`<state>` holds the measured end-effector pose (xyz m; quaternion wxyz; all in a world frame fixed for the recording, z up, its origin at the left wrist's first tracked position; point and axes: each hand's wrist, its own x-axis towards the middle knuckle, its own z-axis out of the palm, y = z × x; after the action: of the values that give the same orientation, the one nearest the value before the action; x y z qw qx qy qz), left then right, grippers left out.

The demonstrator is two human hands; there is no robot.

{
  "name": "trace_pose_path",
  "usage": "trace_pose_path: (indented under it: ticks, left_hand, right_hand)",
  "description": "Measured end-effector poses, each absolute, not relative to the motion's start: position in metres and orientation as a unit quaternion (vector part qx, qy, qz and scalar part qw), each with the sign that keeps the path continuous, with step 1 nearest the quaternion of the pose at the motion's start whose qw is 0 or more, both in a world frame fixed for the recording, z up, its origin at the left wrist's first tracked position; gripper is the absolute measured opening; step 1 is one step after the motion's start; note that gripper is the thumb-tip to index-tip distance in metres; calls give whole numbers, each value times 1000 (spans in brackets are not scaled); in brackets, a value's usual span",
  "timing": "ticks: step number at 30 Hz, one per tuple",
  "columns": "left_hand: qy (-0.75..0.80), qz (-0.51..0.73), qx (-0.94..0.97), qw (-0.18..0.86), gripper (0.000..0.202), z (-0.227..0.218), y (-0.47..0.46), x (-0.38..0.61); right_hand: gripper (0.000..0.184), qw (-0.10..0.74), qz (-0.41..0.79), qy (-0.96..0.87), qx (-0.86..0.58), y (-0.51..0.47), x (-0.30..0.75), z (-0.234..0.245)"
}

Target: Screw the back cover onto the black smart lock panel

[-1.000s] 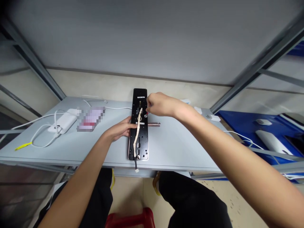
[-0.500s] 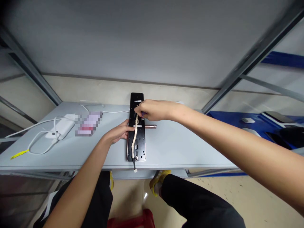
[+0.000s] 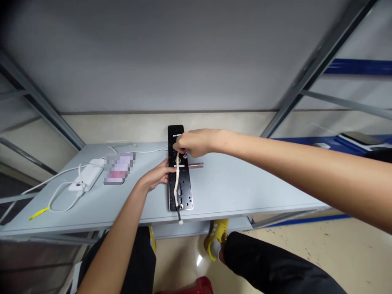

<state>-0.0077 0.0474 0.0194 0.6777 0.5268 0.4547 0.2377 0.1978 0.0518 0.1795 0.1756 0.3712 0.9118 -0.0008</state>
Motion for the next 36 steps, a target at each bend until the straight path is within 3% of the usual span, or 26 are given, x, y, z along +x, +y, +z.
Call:
trace_pose_path:
  ticks: [4, 9, 16, 20, 25, 30, 34, 36]
  left_hand:
    - [457, 237, 530, 674, 71, 19, 47, -8]
    - [456, 243, 529, 673, 71, 18, 46, -7]
    - [457, 235, 529, 675, 72, 20, 45, -6]
    - [459, 239, 527, 674, 74, 22, 44, -5]
    - [465, 238, 524, 673, 73, 24, 43, -5]
    - [465, 235, 520, 676, 73, 24, 42, -6]
    - [461, 242, 524, 674, 75, 21, 44, -5]
    - [462, 239, 527, 672, 73, 20, 45, -5]
  right_hand:
    - [47, 201, 91, 901, 373, 48, 193, 175]
    - [29, 226, 146, 882, 386, 40, 180, 174]
    - [31, 250, 126, 895, 349, 44, 177, 182]
    - [52, 252, 135, 900, 329, 44, 179, 182]
    - [31, 260, 145, 881, 369, 40, 178, 177]
    - [29, 290, 112, 876, 369, 40, 178, 182]
    - [43, 287, 137, 875, 365, 39, 177, 184]
    - [41, 277, 143, 875, 371, 38, 175, 182]
